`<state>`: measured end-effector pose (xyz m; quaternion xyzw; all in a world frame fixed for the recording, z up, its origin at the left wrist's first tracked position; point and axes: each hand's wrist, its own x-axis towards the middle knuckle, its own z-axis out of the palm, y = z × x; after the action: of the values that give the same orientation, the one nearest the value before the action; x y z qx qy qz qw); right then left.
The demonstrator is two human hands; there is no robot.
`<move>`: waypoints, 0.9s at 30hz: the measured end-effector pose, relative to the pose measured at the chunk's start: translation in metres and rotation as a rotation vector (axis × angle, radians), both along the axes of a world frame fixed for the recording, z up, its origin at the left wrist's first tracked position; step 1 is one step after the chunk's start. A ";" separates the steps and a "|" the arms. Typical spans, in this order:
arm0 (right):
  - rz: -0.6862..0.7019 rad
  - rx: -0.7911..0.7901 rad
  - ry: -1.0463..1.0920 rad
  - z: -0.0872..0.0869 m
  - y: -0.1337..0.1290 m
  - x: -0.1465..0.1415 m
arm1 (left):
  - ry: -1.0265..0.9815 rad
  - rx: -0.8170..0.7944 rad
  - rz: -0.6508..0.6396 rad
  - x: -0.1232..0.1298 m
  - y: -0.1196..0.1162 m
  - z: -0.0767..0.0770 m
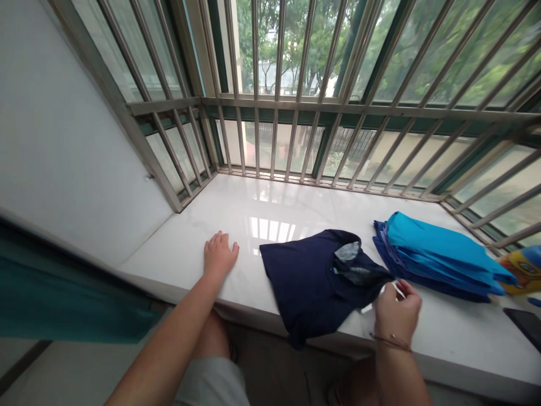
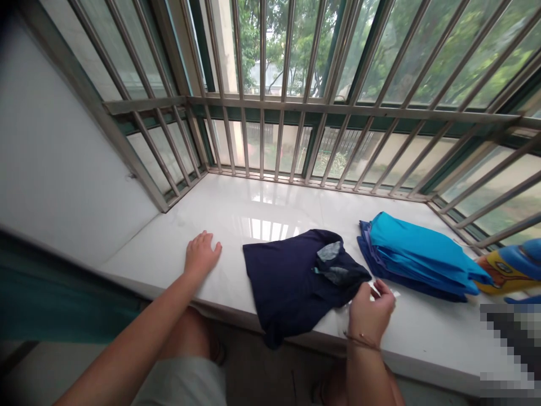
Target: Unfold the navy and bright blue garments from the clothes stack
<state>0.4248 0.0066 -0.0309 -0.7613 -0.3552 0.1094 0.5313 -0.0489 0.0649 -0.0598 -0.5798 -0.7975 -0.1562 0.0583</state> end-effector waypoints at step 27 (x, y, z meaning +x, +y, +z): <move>0.087 0.294 -0.554 0.140 -0.005 -0.077 | 0.005 -0.020 0.007 0.002 -0.001 0.005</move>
<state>0.3477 0.0014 0.1091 -0.6615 -0.5304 -0.1320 0.5134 -0.0473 0.0639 -0.0551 -0.5780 -0.8009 -0.1464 0.0550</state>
